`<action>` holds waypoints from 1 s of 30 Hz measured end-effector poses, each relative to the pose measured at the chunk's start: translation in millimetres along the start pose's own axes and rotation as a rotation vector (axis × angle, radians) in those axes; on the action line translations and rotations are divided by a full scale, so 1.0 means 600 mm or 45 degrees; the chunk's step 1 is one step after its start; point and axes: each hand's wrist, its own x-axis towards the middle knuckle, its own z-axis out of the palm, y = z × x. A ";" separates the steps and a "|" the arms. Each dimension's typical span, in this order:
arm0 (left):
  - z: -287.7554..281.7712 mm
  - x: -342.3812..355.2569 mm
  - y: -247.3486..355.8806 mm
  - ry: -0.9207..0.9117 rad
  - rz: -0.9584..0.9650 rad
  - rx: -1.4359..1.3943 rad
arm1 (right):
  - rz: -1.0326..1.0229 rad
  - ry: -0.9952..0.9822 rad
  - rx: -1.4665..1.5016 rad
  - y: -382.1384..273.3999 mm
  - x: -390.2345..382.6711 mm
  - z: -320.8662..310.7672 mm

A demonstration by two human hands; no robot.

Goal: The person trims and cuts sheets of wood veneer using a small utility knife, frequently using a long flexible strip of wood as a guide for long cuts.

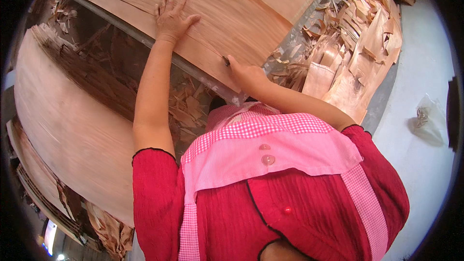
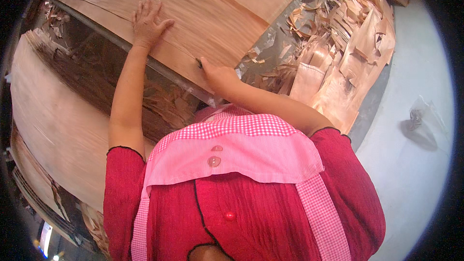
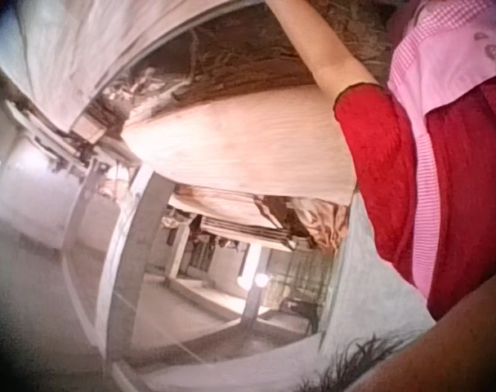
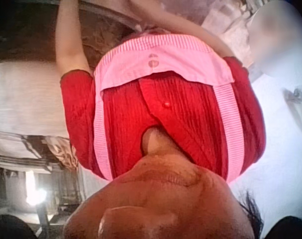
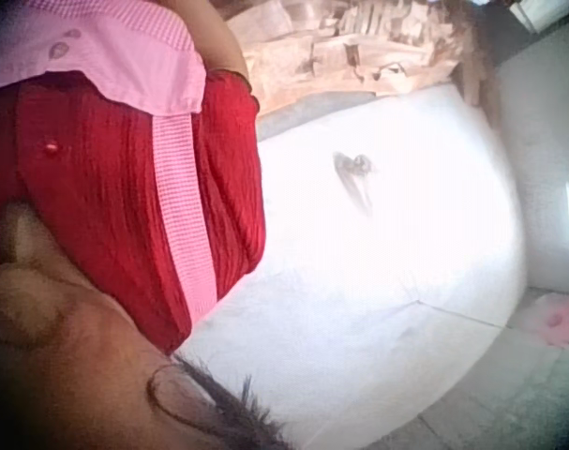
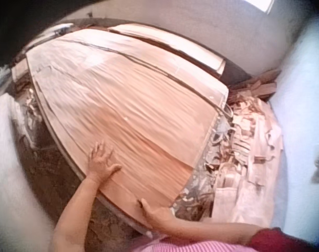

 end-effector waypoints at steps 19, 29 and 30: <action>-0.027 0.006 0.010 -0.014 -0.211 -0.266 | -0.440 0.315 -0.315 -0.023 0.273 -0.181; -0.037 0.007 0.023 -0.165 -0.272 -0.222 | -0.537 0.095 -0.498 -0.044 0.311 -0.189; -0.038 0.009 0.024 -0.172 -0.291 -0.238 | -0.510 0.112 -0.453 -0.036 0.311 -0.182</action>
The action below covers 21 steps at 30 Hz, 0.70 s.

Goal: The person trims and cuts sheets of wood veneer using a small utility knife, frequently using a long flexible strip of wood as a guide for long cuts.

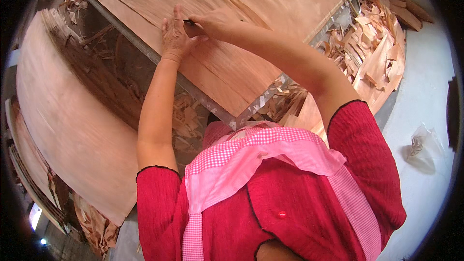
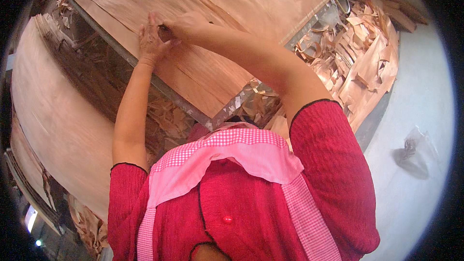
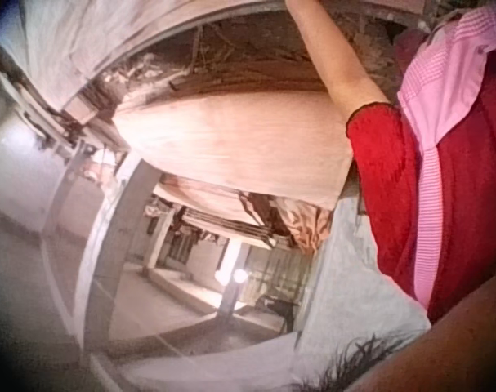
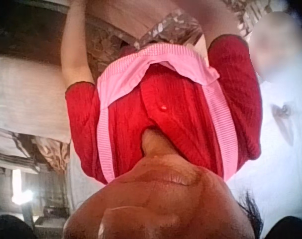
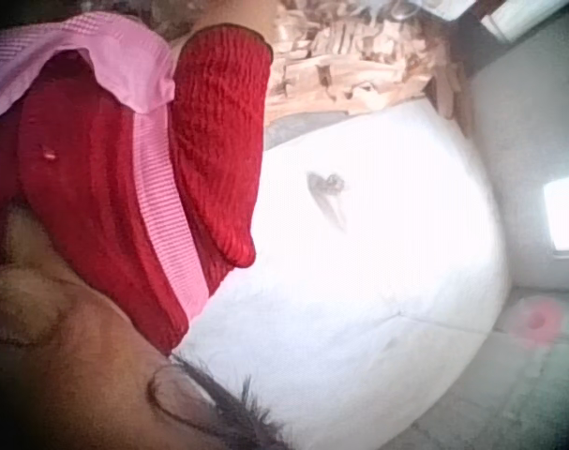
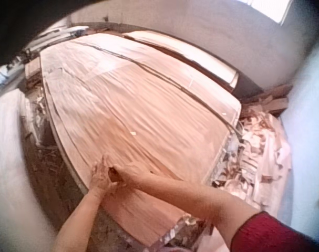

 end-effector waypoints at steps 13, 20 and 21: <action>0.019 0.006 -0.011 0.073 0.239 0.216 | -0.175 0.153 -0.007 0.044 -0.015 0.012; 0.015 0.006 -0.001 0.011 0.267 0.161 | 0.213 0.016 0.109 0.110 -0.153 0.018; 0.026 0.009 0.006 0.039 0.315 0.032 | 0.223 0.042 0.120 0.114 -0.153 0.027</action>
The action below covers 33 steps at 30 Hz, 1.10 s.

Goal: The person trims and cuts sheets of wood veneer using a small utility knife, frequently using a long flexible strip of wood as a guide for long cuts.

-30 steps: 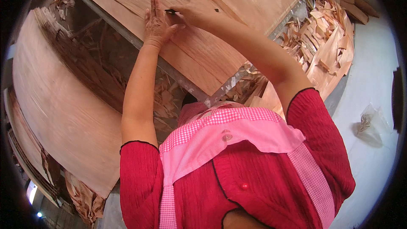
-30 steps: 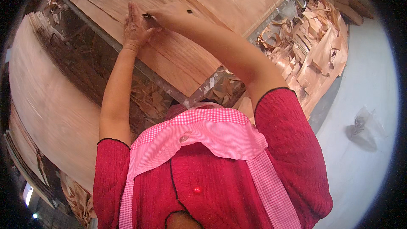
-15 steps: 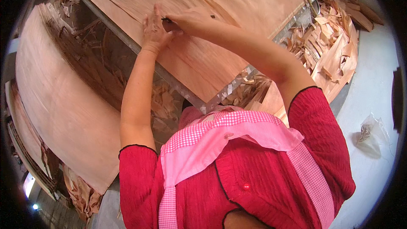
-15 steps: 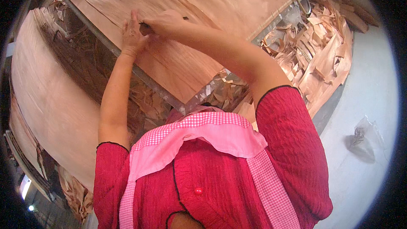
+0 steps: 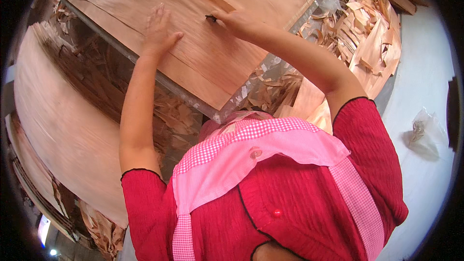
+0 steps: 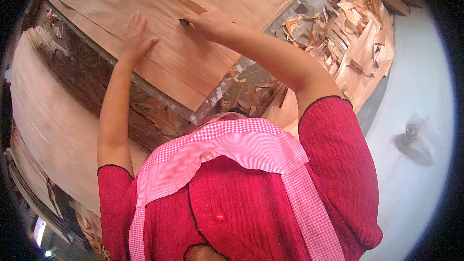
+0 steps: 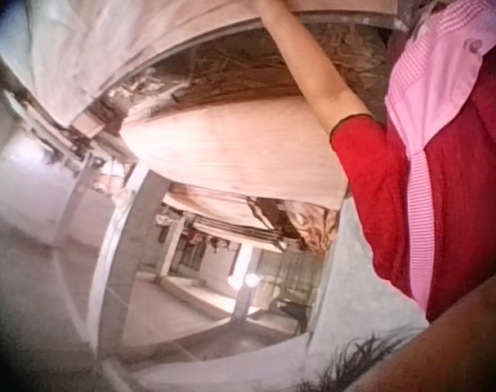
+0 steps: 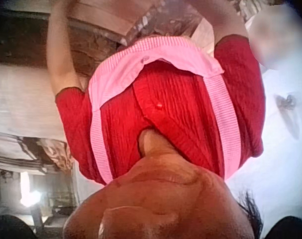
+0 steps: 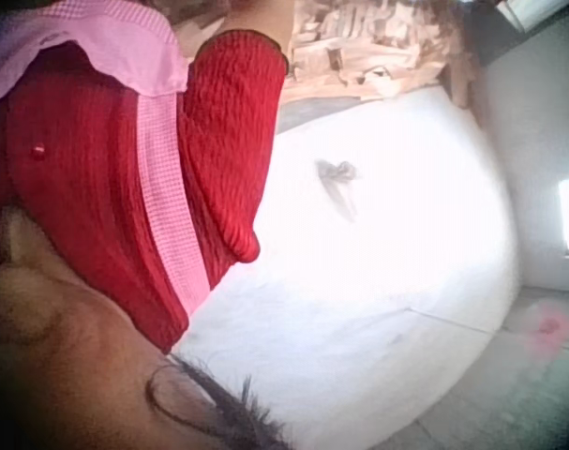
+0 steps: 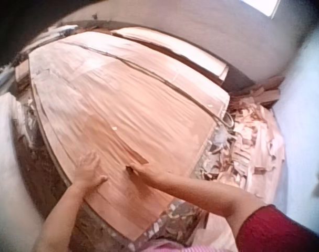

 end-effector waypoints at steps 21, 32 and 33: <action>-0.013 -0.022 0.108 -0.068 0.021 0.140 | 0.575 0.575 0.478 0.074 -0.222 -0.007; 0.050 -0.044 0.180 0.079 -0.232 0.378 | 0.558 -0.096 0.163 0.005 0.045 -0.091; 0.057 -0.045 0.182 0.097 -0.257 0.355 | 0.473 -0.102 0.198 0.007 0.052 -0.088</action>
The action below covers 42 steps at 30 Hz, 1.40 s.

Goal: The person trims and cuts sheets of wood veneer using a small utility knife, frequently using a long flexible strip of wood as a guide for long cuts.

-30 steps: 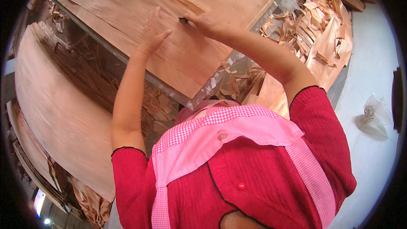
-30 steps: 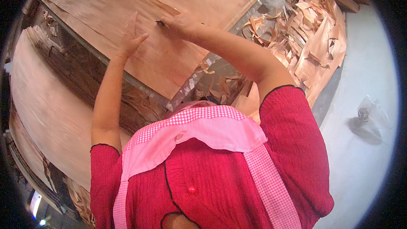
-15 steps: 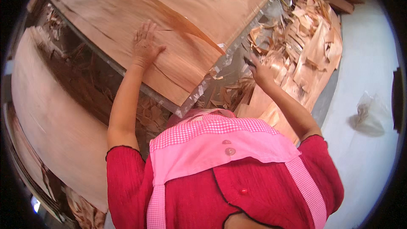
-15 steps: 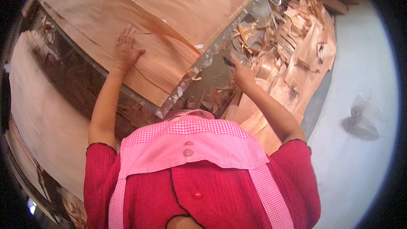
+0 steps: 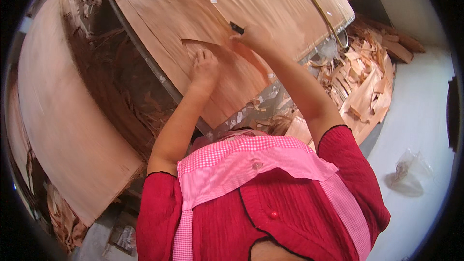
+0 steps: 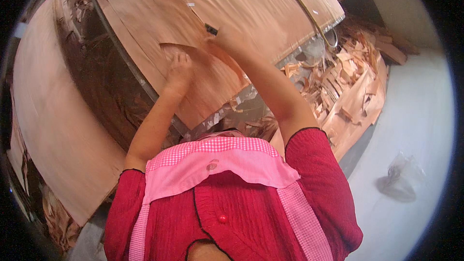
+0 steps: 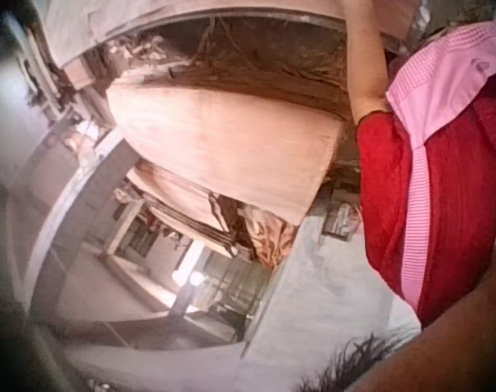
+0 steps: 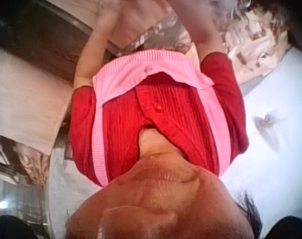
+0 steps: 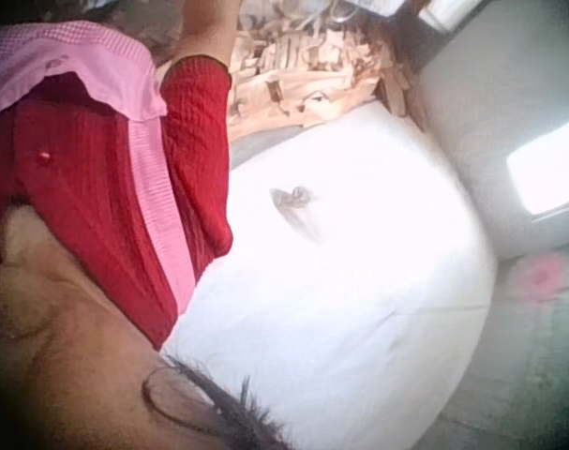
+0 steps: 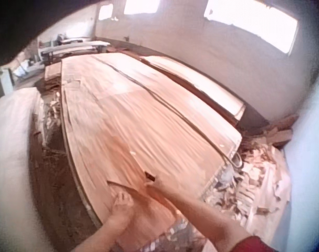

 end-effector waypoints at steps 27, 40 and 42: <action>0.040 0.034 0.092 0.170 -0.819 0.394 | -0.349 0.880 0.402 0.430 0.610 -0.292; 0.032 0.055 0.067 0.311 -0.908 0.251 | -1.109 0.138 0.676 0.356 0.531 -0.293; 0.031 0.047 0.067 0.315 -0.907 0.296 | -0.872 -0.310 0.726 0.184 0.326 -0.251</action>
